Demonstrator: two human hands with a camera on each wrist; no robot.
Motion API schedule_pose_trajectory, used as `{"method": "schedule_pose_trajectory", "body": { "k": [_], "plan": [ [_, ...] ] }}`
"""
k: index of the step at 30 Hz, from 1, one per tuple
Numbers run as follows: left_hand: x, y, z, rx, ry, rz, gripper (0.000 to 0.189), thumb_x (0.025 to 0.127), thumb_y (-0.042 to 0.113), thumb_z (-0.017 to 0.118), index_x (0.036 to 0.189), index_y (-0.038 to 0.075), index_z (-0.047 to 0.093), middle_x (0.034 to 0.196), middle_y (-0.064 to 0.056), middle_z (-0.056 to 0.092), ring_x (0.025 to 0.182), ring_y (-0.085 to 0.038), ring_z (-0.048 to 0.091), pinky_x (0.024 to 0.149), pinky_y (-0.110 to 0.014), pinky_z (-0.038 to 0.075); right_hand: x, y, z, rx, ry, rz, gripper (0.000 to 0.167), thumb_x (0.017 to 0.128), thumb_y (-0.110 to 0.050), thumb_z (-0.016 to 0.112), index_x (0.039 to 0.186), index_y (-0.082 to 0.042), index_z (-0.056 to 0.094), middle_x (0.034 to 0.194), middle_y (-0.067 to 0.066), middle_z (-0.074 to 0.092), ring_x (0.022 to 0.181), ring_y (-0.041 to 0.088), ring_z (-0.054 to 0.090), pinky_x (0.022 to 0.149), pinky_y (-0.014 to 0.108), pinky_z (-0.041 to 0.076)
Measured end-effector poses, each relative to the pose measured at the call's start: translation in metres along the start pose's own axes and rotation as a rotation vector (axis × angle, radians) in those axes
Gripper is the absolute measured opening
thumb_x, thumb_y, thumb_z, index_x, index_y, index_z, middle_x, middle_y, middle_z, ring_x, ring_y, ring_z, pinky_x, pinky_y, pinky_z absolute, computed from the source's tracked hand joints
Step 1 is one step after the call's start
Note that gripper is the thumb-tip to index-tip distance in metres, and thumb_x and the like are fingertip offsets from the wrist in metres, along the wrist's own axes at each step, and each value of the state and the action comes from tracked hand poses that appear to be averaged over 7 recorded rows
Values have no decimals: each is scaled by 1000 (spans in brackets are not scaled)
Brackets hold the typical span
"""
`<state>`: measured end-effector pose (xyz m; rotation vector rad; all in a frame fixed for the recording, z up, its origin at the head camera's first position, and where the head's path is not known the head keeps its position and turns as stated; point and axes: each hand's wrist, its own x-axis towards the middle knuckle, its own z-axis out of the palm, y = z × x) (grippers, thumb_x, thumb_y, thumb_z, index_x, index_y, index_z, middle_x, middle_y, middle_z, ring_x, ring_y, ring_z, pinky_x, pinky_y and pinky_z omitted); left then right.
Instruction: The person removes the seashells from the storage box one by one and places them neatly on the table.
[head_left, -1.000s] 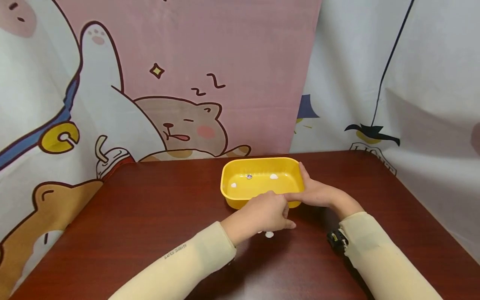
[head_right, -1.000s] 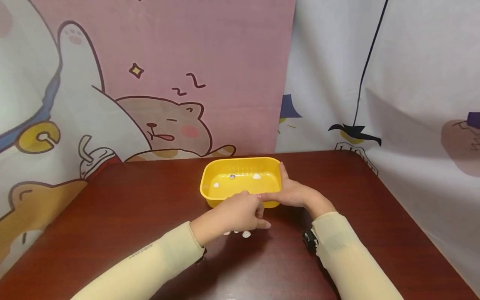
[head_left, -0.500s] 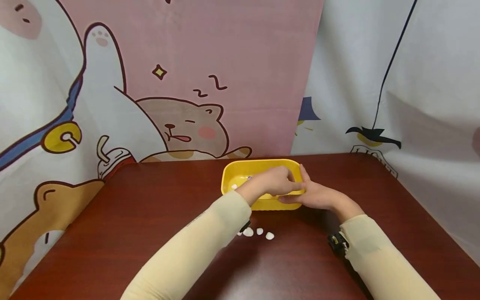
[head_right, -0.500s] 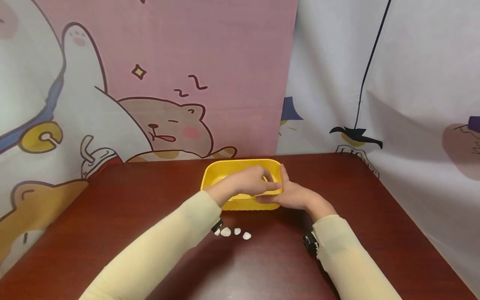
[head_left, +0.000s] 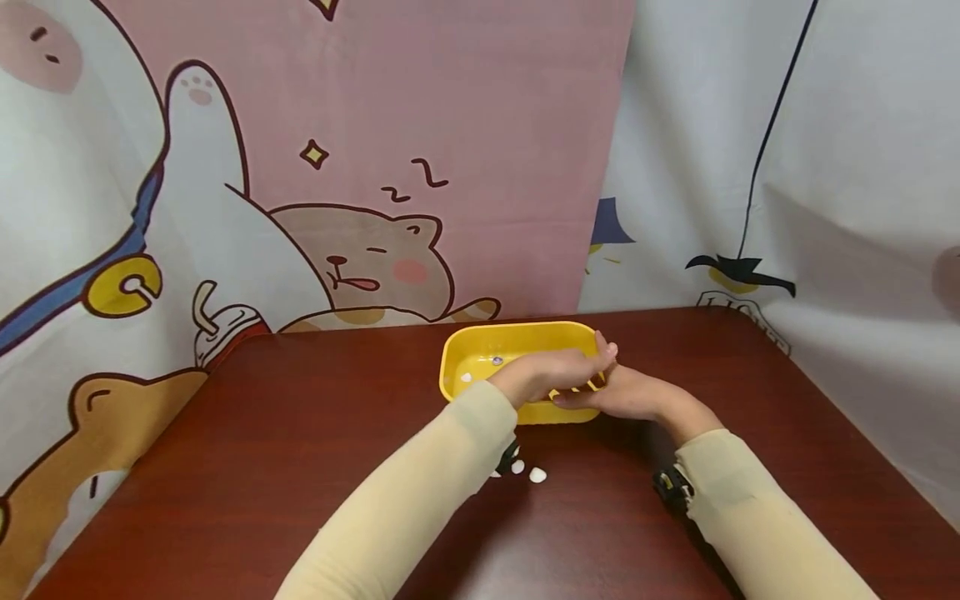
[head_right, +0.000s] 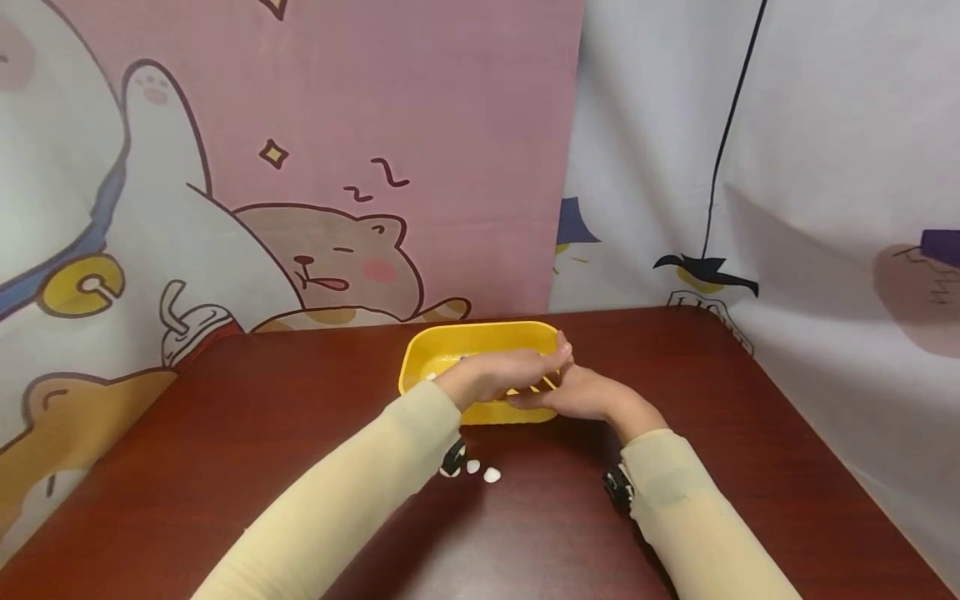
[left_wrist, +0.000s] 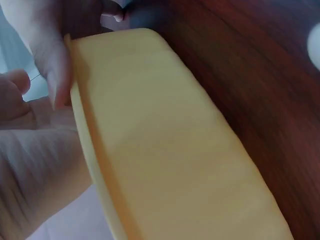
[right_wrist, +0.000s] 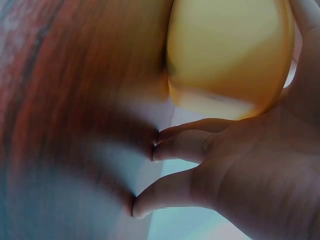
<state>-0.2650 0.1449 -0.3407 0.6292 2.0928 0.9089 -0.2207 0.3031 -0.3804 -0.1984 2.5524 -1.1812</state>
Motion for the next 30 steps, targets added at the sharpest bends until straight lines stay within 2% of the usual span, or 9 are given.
{"method": "schedule_pose_trajectory", "body": {
  "k": [3, 7, 10, 12, 14, 16, 22, 26, 30],
  "plan": [
    [5, 0, 3, -73, 28, -29, 73, 109, 65, 39, 149, 6, 59, 154, -8, 57, 141, -25, 53, 122, -40, 44, 0, 1, 1, 3, 1, -2, 142, 90, -59, 79, 163, -8, -31, 176, 20, -23, 163, 48, 0, 128, 74, 5],
    [9, 2, 5, -75, 64, -66, 75, 108, 67, 38, 142, 5, 62, 149, -9, 60, 128, -22, 58, 115, -35, 48, 0, 2, 1, 7, 15, -17, 140, 90, -58, 80, 165, -8, -27, 177, 21, -16, 162, 47, 5, 128, 73, 6],
    [10, 3, 5, -69, 73, -74, 70, 112, 62, 35, 139, 3, 62, 134, -11, 64, 103, -20, 61, 94, -29, 52, 0, 1, 0, 10, 9, -10, 141, 89, -59, 80, 165, -9, -28, 177, 23, -6, 161, 46, 10, 128, 73, 9],
    [11, 2, 4, -76, 78, -60, 61, 114, 52, 37, 139, 2, 61, 122, -11, 64, 88, -19, 57, 80, -26, 49, 0, 1, 0, 4, 7, 11, 142, 89, -61, 79, 165, -11, -30, 177, 23, -3, 160, 46, 13, 128, 74, 10],
    [12, 1, 2, -102, 81, -37, 50, 116, 40, 41, 138, -1, 60, 111, -12, 63, 78, -19, 55, 69, -25, 47, -1, 1, 0, -12, 4, 38, 143, 89, -63, 79, 163, -13, -33, 177, 25, -2, 160, 48, 14, 127, 74, 12],
    [12, 0, 1, -135, 83, -20, 42, 115, 28, 45, 135, -4, 62, 106, -12, 64, 75, -20, 55, 64, -24, 47, -1, 0, 0, -28, 2, 62, 145, 88, -65, 78, 162, -15, -36, 177, 27, -4, 161, 51, 13, 126, 75, 13],
    [8, 1, -6, -185, 58, -5, 28, 107, 6, 53, 118, -10, 73, 101, -11, 69, 77, -20, 59, 62, -25, 52, -1, -2, -1, -42, -2, 76, 147, 87, -67, 78, 160, -15, -39, 175, 32, 7, 161, 53, 18, 127, 72, 17],
    [6, 1, -8, -164, 49, 26, 25, 101, -4, 59, 119, -11, 75, 107, -14, 74, 73, -17, 57, 62, -23, 52, -1, -2, -1, -41, -4, 59, 148, 87, -66, 78, 160, -13, -39, 173, 33, 17, 159, 53, 24, 127, 71, 21],
    [4, 1, -9, -115, 63, 41, 23, 99, -6, 63, 117, -9, 77, 107, -15, 77, 71, -16, 57, 62, -22, 53, -1, -2, -1, -37, -12, 51, 148, 88, -66, 78, 159, -11, -40, 174, 33, 15, 159, 53, 23, 126, 72, 21]
  ]
}}
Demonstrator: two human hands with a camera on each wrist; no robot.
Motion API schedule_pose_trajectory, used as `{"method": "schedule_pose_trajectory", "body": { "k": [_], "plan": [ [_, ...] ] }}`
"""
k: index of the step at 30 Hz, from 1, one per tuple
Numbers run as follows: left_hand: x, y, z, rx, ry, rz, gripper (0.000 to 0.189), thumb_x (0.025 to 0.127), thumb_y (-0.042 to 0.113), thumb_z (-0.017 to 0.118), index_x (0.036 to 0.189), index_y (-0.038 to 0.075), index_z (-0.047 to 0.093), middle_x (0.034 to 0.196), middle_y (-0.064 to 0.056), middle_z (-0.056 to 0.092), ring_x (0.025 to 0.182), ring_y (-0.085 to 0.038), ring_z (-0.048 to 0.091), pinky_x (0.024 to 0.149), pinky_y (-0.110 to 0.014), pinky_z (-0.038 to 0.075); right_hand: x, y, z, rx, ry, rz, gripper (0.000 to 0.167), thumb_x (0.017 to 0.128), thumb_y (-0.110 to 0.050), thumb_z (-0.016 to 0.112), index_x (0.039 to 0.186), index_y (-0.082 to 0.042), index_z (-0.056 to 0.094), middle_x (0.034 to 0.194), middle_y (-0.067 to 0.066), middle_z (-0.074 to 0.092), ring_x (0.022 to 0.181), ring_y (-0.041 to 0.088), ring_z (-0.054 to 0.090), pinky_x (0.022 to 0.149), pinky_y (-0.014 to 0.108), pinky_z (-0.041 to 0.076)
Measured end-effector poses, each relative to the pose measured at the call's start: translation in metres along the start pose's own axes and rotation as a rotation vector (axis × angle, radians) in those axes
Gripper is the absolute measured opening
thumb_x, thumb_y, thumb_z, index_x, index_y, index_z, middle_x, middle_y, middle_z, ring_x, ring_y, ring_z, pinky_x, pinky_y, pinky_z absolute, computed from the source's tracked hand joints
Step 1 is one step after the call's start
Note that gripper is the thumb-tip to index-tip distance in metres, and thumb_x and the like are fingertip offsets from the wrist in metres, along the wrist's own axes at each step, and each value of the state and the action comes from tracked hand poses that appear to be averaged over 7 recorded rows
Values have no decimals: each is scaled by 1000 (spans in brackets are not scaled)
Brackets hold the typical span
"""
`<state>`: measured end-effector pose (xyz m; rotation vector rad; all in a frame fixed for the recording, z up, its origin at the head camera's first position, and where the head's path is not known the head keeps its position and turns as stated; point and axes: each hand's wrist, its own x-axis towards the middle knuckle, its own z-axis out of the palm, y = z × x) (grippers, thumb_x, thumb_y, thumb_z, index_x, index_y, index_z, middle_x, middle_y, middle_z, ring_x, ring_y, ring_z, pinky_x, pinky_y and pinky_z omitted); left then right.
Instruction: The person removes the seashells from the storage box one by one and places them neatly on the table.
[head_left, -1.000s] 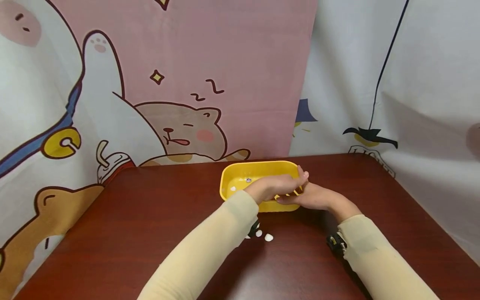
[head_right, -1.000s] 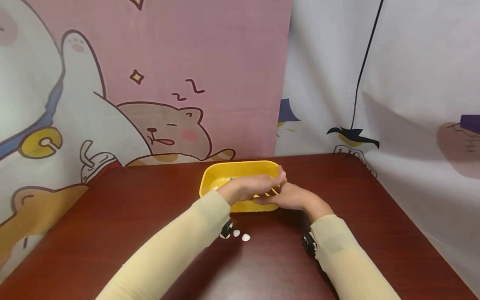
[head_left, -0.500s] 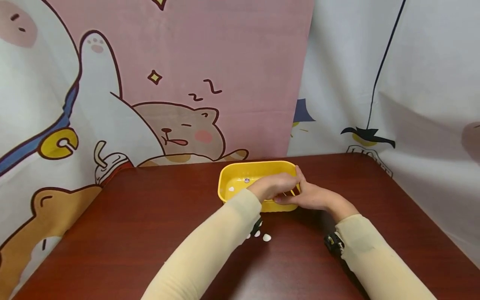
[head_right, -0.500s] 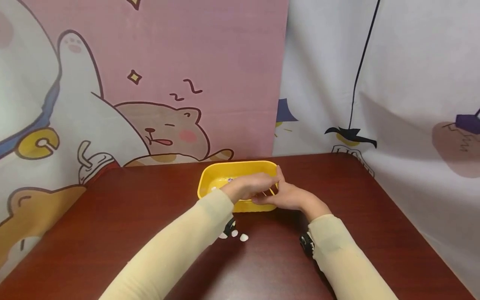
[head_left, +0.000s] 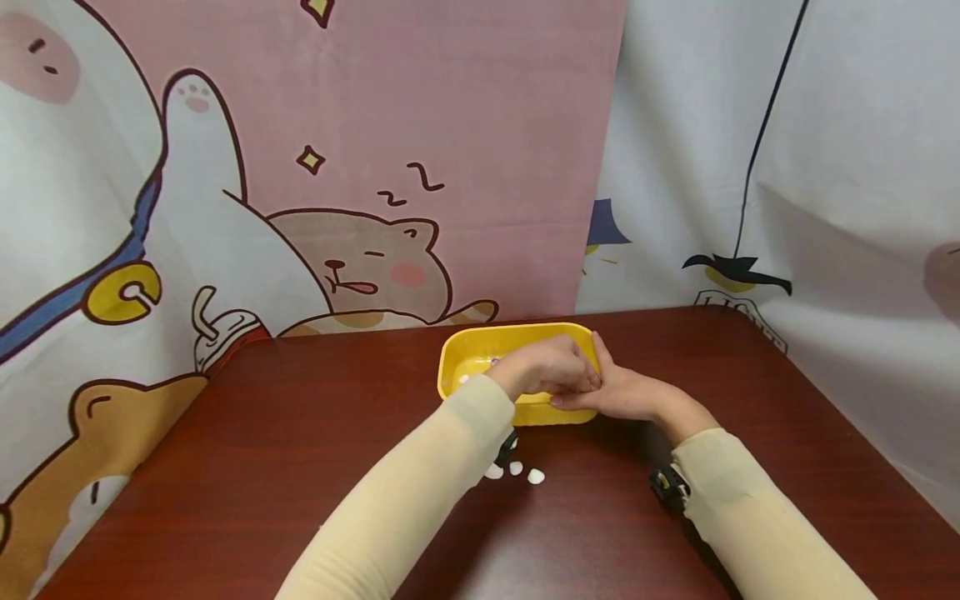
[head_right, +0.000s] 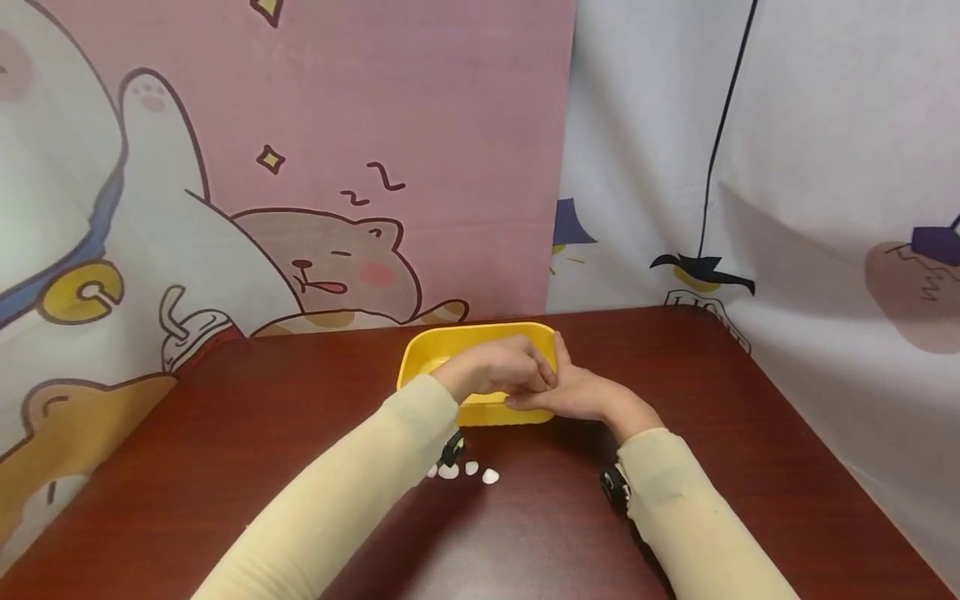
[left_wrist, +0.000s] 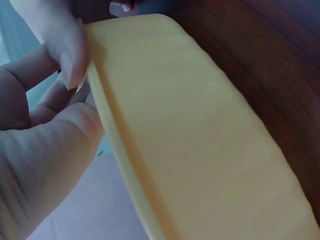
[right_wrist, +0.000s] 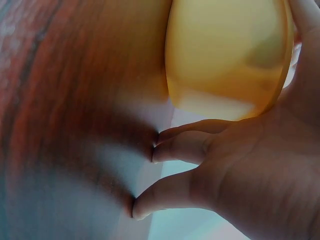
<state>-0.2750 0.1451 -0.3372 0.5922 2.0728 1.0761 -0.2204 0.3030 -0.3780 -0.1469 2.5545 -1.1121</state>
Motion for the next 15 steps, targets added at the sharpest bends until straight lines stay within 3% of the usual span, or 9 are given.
{"method": "schedule_pose_trajectory", "body": {
  "k": [6, 8, 12, 15],
  "plan": [
    [-1, -2, -3, 41, 16, 28, 19, 98, -5, 65, 107, -6, 81, 96, -8, 76, 73, -15, 61, 65, -22, 56, 2, 2, 0, -3, 2, 3, 148, 87, -68, 77, 159, -13, -40, 175, 31, 11, 160, 52, 22, 127, 72, 20],
    [-3, -2, -3, 58, 19, 45, 18, 98, -5, 63, 98, -5, 82, 86, -6, 74, 70, -15, 59, 64, -22, 54, 2, 3, 0, 6, 3, -2, 148, 87, -67, 78, 159, -14, -40, 176, 30, 8, 161, 51, 21, 127, 72, 19],
    [-4, -2, -2, 106, 2, 87, 29, 97, -4, 62, 69, 1, 69, 63, 0, 52, 60, -15, 47, 59, -24, 43, 2, 3, 0, 6, -1, -16, 148, 88, -66, 78, 159, -13, -41, 176, 30, 2, 160, 51, 22, 127, 71, 20],
    [-4, -2, -2, 117, -31, 101, 36, 98, -2, 61, 62, 4, 59, 57, 1, 40, 56, -15, 40, 57, -26, 38, 3, 5, 0, 7, 2, -15, 147, 88, -65, 78, 159, -14, -40, 177, 29, 3, 159, 50, 24, 127, 70, 21]
  ]
}}
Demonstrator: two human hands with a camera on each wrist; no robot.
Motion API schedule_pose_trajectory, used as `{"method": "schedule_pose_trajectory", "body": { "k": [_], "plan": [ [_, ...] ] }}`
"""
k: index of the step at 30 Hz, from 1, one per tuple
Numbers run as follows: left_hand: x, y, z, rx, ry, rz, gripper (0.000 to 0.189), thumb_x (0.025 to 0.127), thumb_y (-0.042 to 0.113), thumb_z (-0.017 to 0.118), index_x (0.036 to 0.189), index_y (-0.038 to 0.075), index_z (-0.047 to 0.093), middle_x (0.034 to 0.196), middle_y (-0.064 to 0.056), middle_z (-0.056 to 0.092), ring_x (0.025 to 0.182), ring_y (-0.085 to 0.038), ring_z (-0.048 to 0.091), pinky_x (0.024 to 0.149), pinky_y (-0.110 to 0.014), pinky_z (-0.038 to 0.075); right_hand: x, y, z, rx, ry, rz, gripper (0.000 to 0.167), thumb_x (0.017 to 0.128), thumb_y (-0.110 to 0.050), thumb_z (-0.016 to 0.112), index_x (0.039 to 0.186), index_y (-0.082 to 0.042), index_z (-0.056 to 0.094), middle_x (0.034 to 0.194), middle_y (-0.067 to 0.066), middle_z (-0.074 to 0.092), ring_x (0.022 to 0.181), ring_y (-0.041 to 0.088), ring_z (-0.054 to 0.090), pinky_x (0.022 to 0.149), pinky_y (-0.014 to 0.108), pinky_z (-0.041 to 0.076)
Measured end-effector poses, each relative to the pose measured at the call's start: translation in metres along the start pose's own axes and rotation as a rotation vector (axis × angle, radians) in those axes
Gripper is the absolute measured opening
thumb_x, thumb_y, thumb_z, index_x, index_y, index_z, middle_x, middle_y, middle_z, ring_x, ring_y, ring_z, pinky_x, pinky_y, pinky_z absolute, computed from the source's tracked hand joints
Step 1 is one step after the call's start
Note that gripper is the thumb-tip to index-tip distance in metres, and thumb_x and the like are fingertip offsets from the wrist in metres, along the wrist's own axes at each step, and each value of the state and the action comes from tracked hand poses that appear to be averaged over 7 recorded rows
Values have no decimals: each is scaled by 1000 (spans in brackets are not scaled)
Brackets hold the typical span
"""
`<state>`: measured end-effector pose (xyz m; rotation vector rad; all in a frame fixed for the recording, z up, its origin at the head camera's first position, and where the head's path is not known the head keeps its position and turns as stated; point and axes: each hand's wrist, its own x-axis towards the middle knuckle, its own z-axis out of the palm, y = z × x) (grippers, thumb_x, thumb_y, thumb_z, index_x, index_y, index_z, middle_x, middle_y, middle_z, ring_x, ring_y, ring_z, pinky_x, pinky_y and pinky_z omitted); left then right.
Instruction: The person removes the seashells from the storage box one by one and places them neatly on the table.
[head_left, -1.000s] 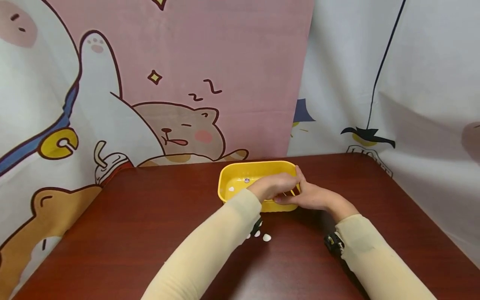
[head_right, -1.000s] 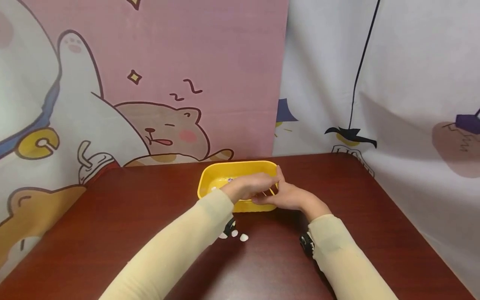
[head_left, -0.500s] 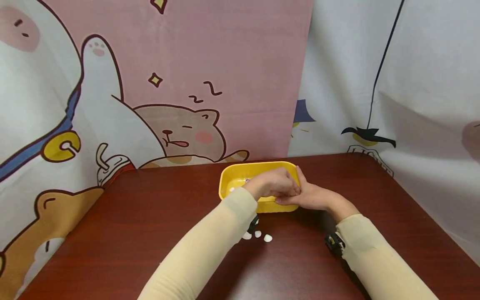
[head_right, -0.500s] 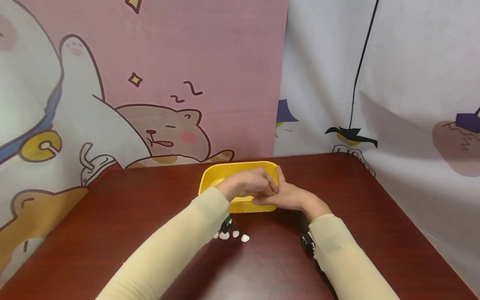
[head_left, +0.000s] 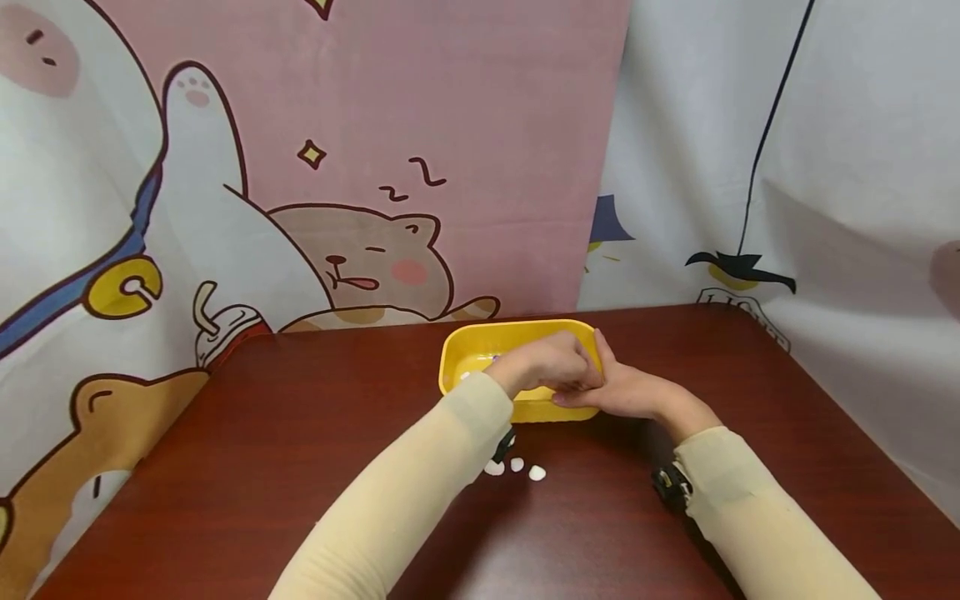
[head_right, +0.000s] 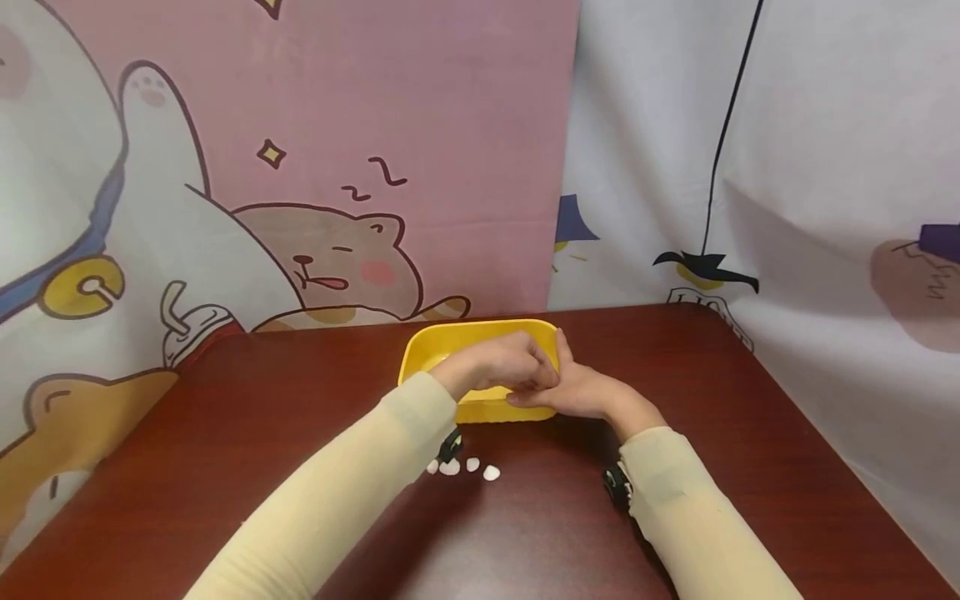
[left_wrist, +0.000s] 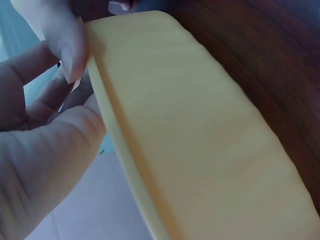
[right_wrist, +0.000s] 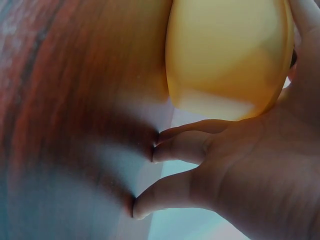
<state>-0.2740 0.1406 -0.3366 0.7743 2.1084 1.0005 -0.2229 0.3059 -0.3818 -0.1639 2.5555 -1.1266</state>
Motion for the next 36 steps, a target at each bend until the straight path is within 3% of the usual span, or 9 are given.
{"method": "schedule_pose_trajectory", "body": {
  "k": [7, 14, 18, 24, 29, 32, 36],
  "plan": [
    [2, -4, -1, 33, -40, -27, 41, 106, 9, 62, 66, 5, 68, 57, -1, 45, 52, -14, 42, 56, -25, 40, 1, 0, 0, -2, -2, 19, 146, 88, -67, 76, 159, -14, -40, 175, 31, 10, 156, 50, 31, 126, 72, 23],
    [2, -13, 0, 11, -27, -30, 40, 107, 16, 64, 68, 7, 65, 57, 2, 46, 51, -10, 40, 53, -23, 38, -3, -6, -1, -7, -8, 31, 146, 88, -68, 75, 160, -11, -39, 174, 34, 7, 156, 52, 29, 125, 74, 22],
    [1, -15, 1, -1, 24, 0, 34, 107, 15, 65, 74, 5, 67, 61, 0, 50, 54, -11, 45, 56, -24, 42, -4, -8, -1, -7, -14, 34, 145, 89, -68, 75, 159, -11, -39, 174, 35, 9, 157, 52, 28, 125, 74, 22],
    [1, -15, 3, -22, 157, 47, 22, 108, 18, 64, 97, 0, 69, 71, -4, 63, 61, -14, 56, 60, -25, 52, -4, -6, 0, -25, -4, 46, 146, 89, -69, 75, 160, -11, -38, 171, 35, 21, 155, 50, 34, 125, 71, 25],
    [-2, -16, -3, -52, 238, 127, 22, 106, 13, 66, 113, -7, 72, 79, -9, 67, 72, -21, 64, 77, -37, 61, -3, -6, 0, -29, 5, 72, 147, 86, -73, 75, 161, -13, -36, 173, 34, 16, 155, 50, 33, 125, 70, 27],
    [-6, -16, -9, -84, 255, 163, 20, 105, 9, 67, 116, -6, 73, 93, -20, 74, 88, -37, 72, 93, -48, 63, -2, -6, 1, -21, 7, 68, 147, 86, -72, 75, 162, -13, -36, 173, 33, 15, 154, 48, 34, 125, 68, 28],
    [-17, -16, -15, -90, 242, 167, 19, 104, 6, 68, 120, -3, 73, 106, -26, 77, 104, -46, 73, 96, -49, 62, -2, -6, 1, -15, 11, 58, 147, 86, -71, 76, 161, -11, -36, 173, 33, 13, 154, 49, 33, 125, 69, 27]
  ]
}}
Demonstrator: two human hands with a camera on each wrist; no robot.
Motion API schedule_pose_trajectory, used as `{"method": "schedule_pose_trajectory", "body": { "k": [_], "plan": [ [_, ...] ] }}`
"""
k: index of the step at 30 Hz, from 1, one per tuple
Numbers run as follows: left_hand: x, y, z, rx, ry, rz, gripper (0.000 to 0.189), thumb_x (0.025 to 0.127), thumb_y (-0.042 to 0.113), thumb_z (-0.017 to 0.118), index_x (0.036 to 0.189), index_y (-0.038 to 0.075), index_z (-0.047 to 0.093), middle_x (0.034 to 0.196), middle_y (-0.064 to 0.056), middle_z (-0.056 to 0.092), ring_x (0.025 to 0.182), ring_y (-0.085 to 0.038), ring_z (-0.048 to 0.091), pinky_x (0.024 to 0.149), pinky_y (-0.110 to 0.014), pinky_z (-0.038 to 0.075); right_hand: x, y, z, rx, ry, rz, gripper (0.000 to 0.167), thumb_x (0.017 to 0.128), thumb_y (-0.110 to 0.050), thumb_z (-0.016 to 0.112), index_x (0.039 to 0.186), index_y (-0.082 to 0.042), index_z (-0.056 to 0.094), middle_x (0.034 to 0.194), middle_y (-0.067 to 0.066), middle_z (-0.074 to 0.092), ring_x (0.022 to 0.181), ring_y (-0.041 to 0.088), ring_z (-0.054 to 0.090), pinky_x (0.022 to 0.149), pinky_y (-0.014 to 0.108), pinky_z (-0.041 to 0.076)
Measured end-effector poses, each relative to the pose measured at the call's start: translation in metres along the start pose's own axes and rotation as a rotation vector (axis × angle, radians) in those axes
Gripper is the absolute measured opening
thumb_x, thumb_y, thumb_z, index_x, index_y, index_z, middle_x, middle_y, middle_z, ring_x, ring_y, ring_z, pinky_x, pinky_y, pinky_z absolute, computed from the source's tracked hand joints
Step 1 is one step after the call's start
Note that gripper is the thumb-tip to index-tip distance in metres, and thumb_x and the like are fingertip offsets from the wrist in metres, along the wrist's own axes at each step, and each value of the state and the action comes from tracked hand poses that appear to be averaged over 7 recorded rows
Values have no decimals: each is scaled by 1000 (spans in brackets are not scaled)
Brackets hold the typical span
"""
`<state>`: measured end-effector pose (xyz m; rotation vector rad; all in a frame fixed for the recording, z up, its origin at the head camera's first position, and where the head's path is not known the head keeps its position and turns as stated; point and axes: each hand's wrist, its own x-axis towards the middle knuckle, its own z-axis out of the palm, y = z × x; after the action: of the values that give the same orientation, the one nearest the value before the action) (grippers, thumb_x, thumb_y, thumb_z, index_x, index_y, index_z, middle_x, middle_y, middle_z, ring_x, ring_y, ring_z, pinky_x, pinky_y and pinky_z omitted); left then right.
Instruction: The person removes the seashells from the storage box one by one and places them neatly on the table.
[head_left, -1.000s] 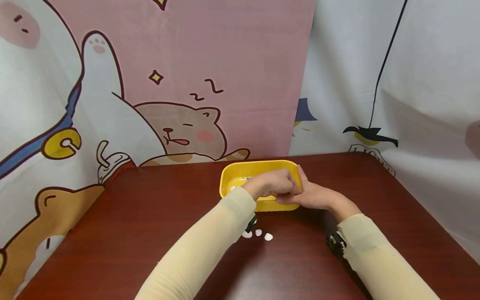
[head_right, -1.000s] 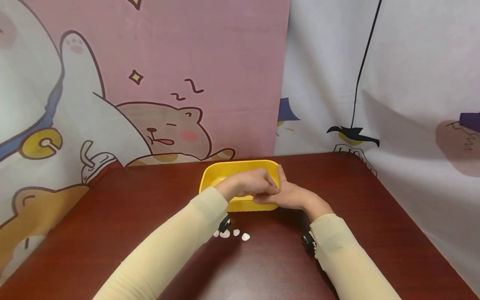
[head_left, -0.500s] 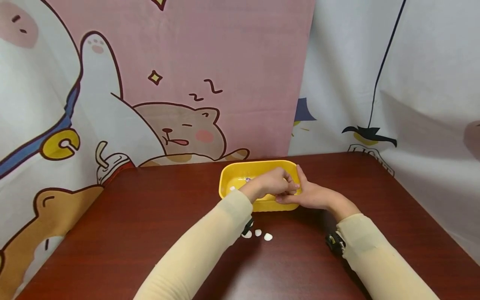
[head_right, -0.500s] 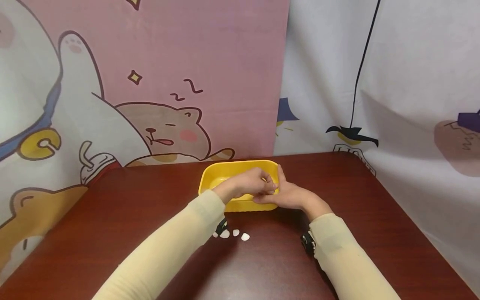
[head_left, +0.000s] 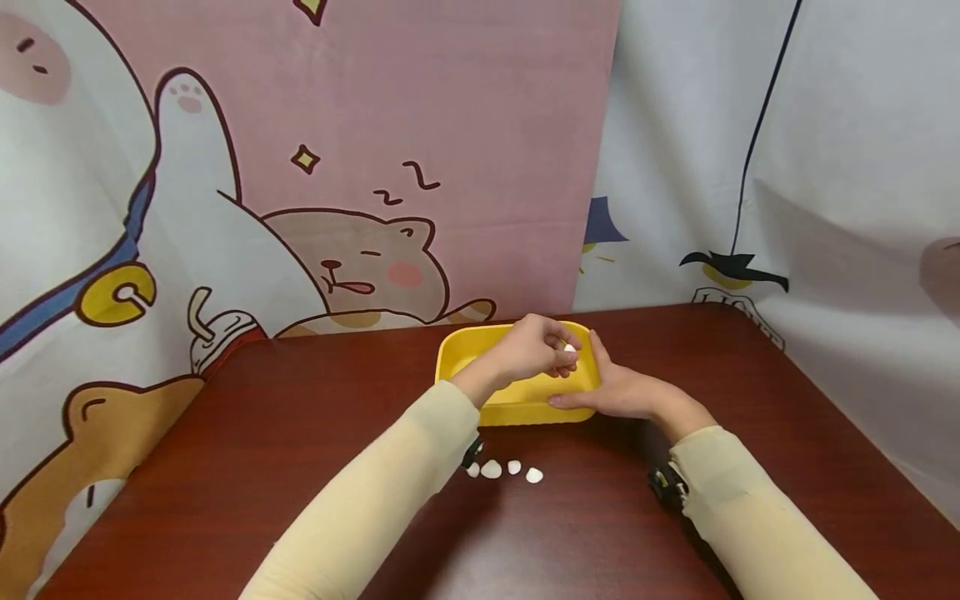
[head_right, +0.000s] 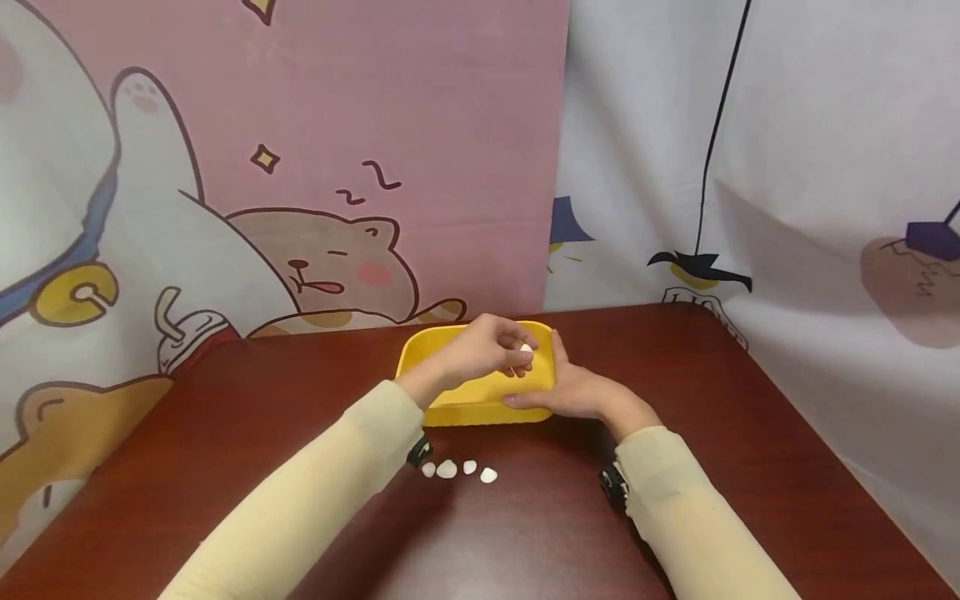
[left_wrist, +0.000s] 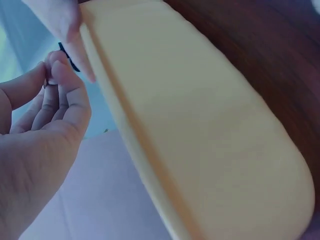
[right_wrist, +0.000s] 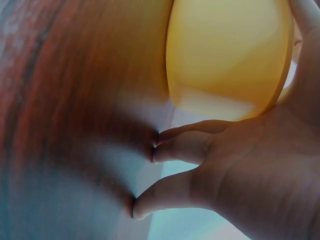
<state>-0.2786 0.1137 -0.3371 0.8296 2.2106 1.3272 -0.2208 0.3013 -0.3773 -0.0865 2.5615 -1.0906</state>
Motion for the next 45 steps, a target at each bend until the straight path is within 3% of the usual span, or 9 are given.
{"method": "schedule_pose_trajectory", "body": {
  "k": [4, 8, 15, 20, 22, 27, 34, 39, 45],
  "plan": [
    [-18, 0, -10, 45, -20, 3, 23, 103, 5, 68, 125, -1, 71, 109, -24, 78, 105, -44, 74, 94, -47, 63, 2, -1, 1, -4, 2, 3, 147, 86, -72, 76, 162, -9, -34, 174, 34, 9, 154, 50, 33, 125, 69, 27],
    [-41, -3, -19, 81, -47, 13, 27, 103, 6, 68, 129, -2, 70, 110, -25, 77, 100, -44, 73, 89, -50, 61, 3, -1, 3, 20, 3, 10, 146, 86, -69, 77, 163, -10, -32, 169, 33, 21, 145, 44, 41, 124, 69, 30],
    [-84, -15, -29, 89, -34, 40, 24, 101, 6, 71, 124, 0, 71, 98, -18, 78, 64, -22, 60, 65, -30, 51, 0, 1, 2, 23, 19, 25, 146, 85, -68, 79, 165, -10, -29, 158, 30, 38, 136, 40, 47, 123, 67, 33],
    [-109, -30, -38, 107, 26, 48, 24, 98, 5, 73, 121, -1, 71, 95, -11, 76, 58, -15, 55, 59, -29, 50, 1, 4, 2, 35, 31, 9, 145, 85, -66, 79, 165, -10, -28, 155, 27, 39, 136, 39, 46, 121, 65, 35],
    [-119, -37, -43, 132, 35, 38, 22, 98, 6, 74, 120, 1, 73, 95, -13, 77, 57, -15, 56, 58, -27, 51, 1, 4, 1, 46, 32, -1, 144, 85, -65, 80, 165, -11, -27, 153, 26, 41, 135, 38, 46, 121, 63, 36],
    [-140, -62, -45, 194, -15, 4, 18, 99, 6, 74, 116, 1, 73, 95, -19, 79, 57, -16, 58, 57, -25, 51, 2, 4, 1, 45, 34, -4, 145, 85, -66, 79, 165, -11, -28, 153, 26, 39, 135, 39, 45, 120, 64, 37],
    [-149, -92, -37, 293, -31, -57, 10, 100, 7, 73, 109, 5, 77, 85, -2, 77, 54, -16, 60, 57, -25, 50, 2, 6, 2, 27, 27, 7, 146, 85, -68, 78, 164, -10, -29, 156, 29, 36, 137, 42, 43, 120, 65, 38],
    [-146, -95, -35, 296, -49, -105, 9, 100, 9, 73, 107, 6, 77, 81, 1, 75, 53, -13, 59, 55, -24, 48, 0, 6, 3, 29, 19, 21, 146, 85, -69, 78, 164, -10, -29, 160, 30, 32, 138, 43, 42, 121, 68, 35],
    [-142, -96, -31, 286, -66, -118, 6, 100, 11, 74, 104, 7, 77, 75, 0, 73, 53, -11, 57, 54, -23, 47, -1, 4, 2, 32, 14, 30, 145, 85, -68, 78, 165, -11, -29, 157, 29, 36, 136, 41, 43, 122, 68, 34]
  ]
}}
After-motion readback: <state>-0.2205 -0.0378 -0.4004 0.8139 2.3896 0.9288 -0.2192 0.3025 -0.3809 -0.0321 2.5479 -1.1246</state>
